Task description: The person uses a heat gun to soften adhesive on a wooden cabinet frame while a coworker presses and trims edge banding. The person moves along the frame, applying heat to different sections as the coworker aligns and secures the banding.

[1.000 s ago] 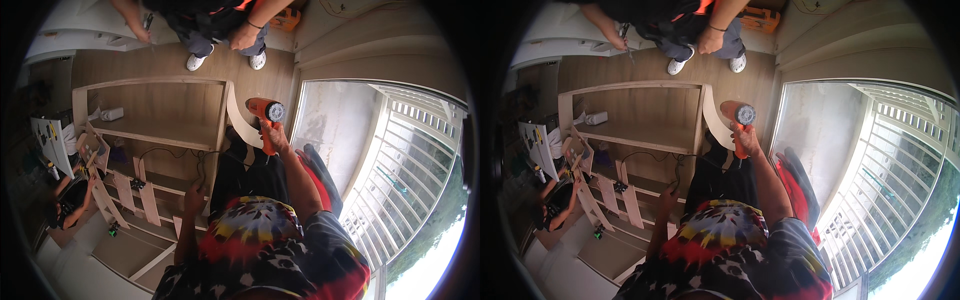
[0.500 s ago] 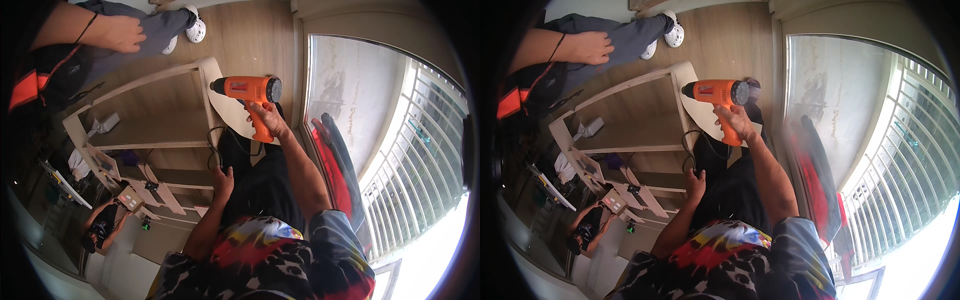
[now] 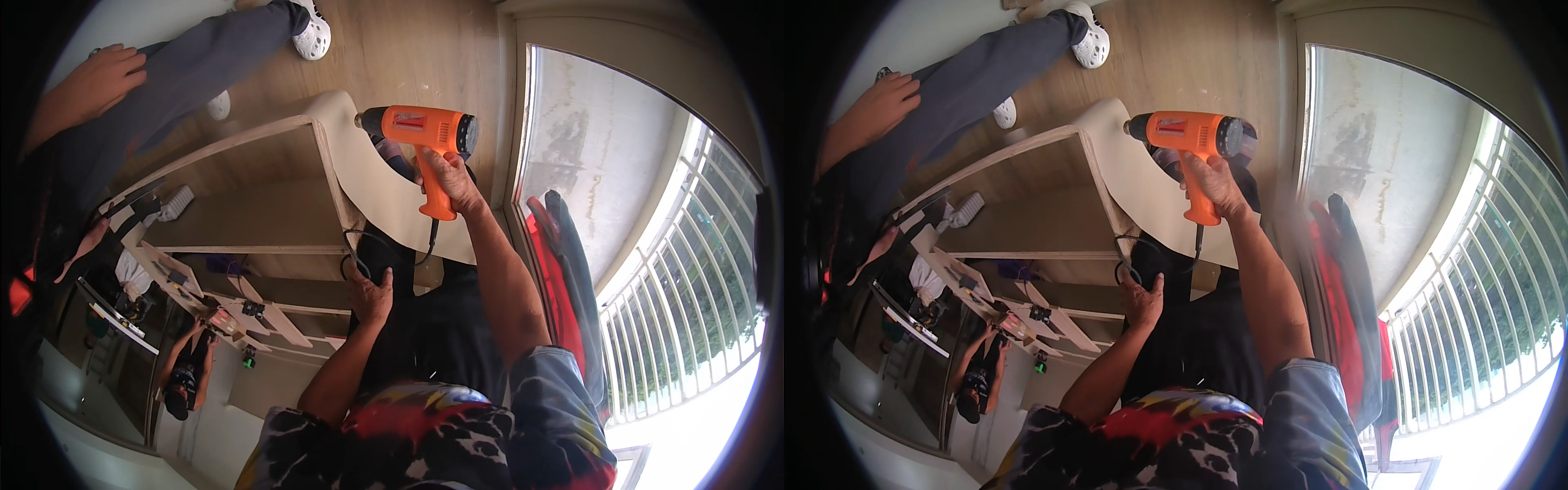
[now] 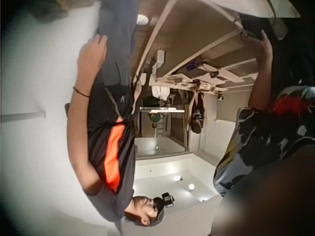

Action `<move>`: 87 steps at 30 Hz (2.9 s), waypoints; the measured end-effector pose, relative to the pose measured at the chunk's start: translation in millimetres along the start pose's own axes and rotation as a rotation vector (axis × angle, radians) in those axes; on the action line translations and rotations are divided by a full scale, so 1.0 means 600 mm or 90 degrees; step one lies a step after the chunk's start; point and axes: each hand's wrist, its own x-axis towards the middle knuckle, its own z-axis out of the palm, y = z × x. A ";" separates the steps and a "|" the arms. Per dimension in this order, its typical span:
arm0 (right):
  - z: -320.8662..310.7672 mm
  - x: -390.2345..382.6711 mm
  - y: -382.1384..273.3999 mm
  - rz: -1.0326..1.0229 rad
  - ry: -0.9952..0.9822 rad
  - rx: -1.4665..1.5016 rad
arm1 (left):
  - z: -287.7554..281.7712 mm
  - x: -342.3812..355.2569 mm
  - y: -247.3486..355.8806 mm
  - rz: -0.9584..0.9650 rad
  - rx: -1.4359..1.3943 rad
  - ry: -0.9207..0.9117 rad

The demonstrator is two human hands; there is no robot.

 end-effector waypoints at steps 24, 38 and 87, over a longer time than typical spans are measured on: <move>0.001 -0.025 -0.045 0.032 -0.038 0.056 | 0.007 0.045 0.004 -0.012 0.042 -0.048; 0.000 -0.022 -0.071 0.067 -0.030 0.039 | 0.000 0.048 0.013 -0.015 0.039 -0.057; -0.009 0.144 -0.117 0.054 -0.014 -0.055 | -0.003 0.053 0.010 -0.017 0.034 -0.069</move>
